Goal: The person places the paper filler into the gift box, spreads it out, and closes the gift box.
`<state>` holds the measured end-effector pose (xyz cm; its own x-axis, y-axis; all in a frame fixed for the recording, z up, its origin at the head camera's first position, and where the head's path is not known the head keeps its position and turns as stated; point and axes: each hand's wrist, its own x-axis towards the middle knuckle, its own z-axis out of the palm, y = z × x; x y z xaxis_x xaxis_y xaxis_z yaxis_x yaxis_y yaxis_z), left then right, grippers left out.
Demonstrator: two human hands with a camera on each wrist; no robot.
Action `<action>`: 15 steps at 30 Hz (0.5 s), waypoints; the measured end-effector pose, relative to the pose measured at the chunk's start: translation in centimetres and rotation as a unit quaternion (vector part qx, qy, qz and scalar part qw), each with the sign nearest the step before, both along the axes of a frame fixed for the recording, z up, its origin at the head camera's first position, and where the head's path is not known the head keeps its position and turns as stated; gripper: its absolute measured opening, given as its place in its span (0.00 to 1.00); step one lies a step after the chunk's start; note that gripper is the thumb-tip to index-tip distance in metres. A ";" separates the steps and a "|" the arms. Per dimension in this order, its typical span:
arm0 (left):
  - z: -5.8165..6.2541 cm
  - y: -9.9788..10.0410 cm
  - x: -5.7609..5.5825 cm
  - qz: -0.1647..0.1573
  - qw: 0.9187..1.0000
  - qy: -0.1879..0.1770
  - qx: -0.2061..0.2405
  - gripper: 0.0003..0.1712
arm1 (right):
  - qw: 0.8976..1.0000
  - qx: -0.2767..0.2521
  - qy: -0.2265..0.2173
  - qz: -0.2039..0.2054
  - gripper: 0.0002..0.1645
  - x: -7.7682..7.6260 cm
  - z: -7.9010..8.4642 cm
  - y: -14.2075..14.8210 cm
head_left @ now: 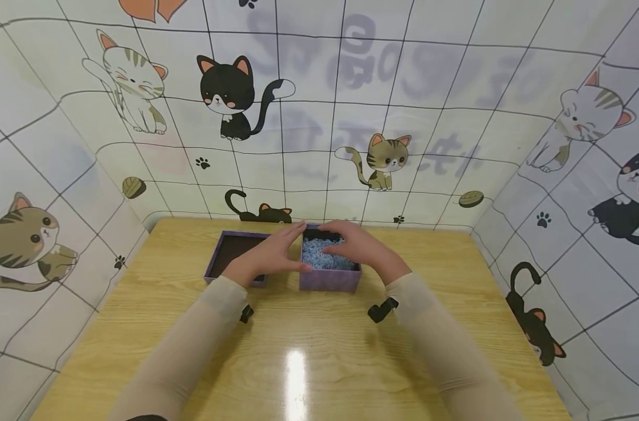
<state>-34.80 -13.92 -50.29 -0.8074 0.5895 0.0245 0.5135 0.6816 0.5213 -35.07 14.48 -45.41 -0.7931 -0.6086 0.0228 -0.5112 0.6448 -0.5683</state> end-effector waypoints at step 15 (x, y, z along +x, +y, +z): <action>0.9 -1.6 1.1 0.036 0.990 -0.054 0.127 0.55 | 0.990 -0.131 0.007 -0.055 0.31 3.1 -1.3 -0.7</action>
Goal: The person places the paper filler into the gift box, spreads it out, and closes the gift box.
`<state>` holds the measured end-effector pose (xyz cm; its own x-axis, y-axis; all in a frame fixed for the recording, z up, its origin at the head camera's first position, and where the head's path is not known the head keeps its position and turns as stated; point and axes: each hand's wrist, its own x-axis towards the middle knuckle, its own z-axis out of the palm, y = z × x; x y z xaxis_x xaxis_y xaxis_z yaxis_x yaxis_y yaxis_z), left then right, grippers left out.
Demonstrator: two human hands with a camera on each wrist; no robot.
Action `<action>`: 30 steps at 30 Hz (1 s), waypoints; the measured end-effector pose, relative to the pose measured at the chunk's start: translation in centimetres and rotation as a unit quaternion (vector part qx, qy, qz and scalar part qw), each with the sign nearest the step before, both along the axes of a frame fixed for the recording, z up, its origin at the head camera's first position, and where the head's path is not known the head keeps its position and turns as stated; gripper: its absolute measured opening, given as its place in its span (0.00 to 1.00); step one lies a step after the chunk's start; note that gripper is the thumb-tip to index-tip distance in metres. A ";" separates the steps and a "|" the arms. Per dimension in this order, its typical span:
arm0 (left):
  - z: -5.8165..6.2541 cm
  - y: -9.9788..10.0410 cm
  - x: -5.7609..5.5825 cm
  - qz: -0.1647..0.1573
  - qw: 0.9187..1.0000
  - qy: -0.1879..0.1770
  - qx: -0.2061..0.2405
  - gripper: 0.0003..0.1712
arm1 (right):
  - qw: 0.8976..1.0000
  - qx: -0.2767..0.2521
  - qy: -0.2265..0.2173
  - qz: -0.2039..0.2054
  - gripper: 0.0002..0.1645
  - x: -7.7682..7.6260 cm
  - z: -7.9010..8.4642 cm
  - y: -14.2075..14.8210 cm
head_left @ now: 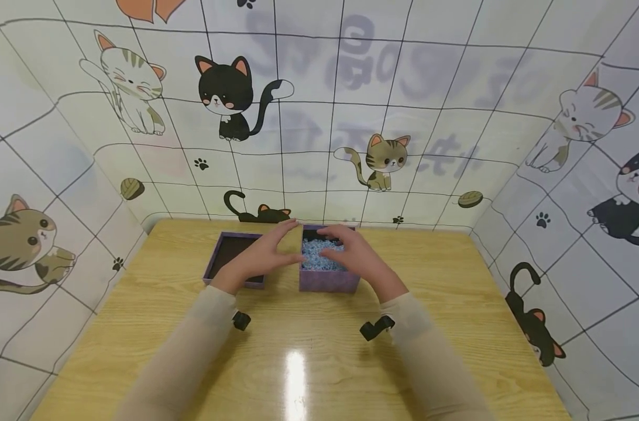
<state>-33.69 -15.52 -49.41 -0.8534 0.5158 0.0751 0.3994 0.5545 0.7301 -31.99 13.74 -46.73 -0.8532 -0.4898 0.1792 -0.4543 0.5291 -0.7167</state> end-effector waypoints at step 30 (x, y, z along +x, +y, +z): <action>-2.6 -15.5 4.4 0.130 0.991 -0.030 -0.018 0.66 | 0.992 0.001 -0.112 -0.055 0.59 5.0 -4.9 -15.7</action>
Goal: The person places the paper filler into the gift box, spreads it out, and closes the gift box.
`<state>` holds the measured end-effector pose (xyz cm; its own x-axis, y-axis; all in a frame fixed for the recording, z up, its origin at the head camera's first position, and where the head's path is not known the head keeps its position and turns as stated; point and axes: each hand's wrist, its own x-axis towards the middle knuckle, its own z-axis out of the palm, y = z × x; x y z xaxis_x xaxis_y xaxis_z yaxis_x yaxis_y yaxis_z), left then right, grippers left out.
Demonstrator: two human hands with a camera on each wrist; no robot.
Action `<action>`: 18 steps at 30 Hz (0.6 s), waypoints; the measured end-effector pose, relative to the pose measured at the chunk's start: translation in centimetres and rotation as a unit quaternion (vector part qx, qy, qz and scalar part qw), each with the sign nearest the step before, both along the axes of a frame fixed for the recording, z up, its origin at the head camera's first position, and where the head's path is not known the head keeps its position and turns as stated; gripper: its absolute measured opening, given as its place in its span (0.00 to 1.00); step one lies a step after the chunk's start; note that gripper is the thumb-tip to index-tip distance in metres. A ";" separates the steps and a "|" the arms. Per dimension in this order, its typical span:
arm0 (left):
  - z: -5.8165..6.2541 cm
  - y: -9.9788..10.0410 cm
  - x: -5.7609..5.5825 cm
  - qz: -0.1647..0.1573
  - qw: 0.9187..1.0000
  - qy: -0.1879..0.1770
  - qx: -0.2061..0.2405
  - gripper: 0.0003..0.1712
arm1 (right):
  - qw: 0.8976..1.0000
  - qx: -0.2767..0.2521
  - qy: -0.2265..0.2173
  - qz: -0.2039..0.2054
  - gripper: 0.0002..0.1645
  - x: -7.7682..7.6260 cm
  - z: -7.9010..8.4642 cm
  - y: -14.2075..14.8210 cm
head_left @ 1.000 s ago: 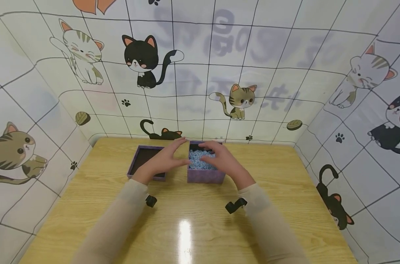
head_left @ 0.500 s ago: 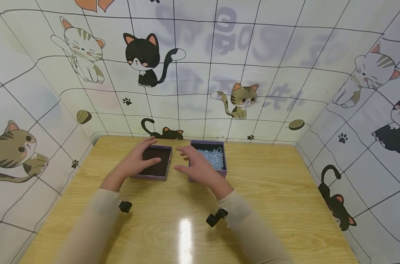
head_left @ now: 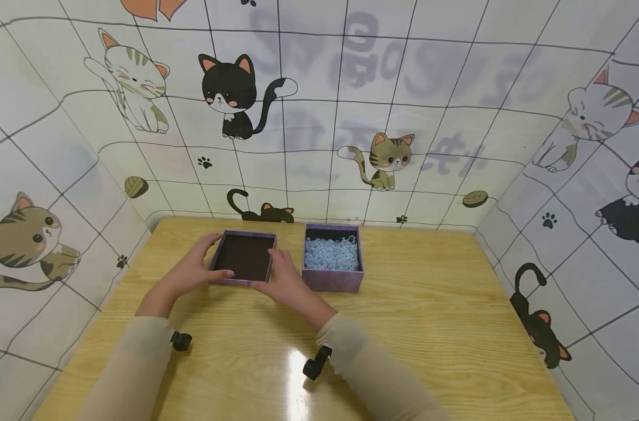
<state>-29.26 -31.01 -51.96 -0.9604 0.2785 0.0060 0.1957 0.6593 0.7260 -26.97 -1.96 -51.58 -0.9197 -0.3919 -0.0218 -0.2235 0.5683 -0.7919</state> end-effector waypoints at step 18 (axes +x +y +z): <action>-2.8 -1.2 0.1 -0.019 0.997 -0.058 0.043 0.70 | 0.987 -0.148 -0.041 -0.040 0.60 -1.9 -4.6 -1.2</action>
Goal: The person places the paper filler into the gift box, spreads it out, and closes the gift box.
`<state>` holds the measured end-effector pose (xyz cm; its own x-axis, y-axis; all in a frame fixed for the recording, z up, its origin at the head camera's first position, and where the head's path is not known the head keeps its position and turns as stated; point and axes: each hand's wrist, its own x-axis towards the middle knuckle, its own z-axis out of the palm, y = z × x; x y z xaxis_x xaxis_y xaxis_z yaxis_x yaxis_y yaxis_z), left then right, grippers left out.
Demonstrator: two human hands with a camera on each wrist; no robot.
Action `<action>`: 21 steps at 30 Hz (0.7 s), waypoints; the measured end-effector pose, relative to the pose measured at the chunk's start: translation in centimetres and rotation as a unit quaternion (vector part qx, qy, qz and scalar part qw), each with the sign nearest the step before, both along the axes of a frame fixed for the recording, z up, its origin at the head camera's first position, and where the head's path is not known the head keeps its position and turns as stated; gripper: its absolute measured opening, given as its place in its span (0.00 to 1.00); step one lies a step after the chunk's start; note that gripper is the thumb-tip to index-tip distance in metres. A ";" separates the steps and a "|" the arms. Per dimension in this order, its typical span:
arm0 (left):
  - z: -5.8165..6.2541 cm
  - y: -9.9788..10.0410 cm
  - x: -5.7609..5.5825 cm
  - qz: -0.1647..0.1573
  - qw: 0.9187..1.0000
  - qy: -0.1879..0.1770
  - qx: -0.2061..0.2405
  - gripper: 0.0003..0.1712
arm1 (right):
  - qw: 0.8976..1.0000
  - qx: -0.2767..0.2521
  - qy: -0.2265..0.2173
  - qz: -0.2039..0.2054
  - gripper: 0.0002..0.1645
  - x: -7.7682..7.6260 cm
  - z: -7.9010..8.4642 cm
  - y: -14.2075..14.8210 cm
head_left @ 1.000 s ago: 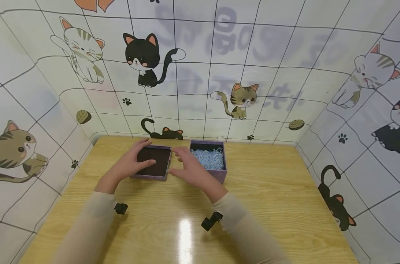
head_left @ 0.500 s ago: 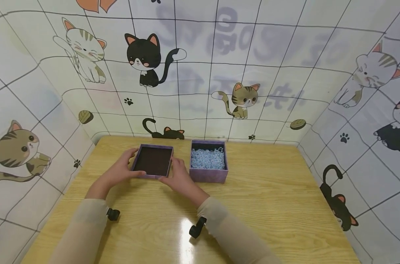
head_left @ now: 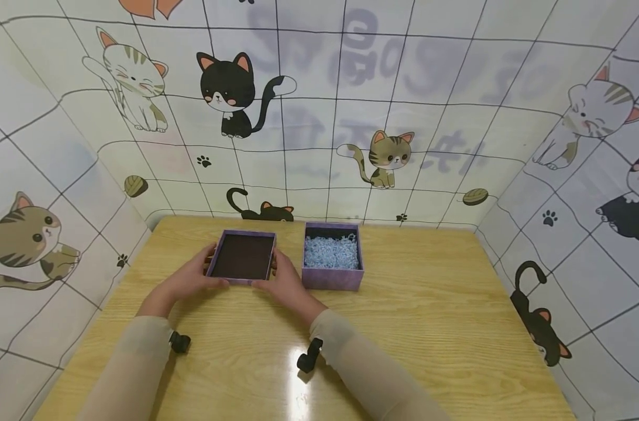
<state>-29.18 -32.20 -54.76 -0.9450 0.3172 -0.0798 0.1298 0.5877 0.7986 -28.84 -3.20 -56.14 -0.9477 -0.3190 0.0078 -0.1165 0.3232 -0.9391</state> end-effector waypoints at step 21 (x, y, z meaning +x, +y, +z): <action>0.1 0.3 -0.1 0.053 0.997 0.046 0.030 0.67 | 0.997 -0.049 0.038 -0.044 0.63 0.0 0.8 0.0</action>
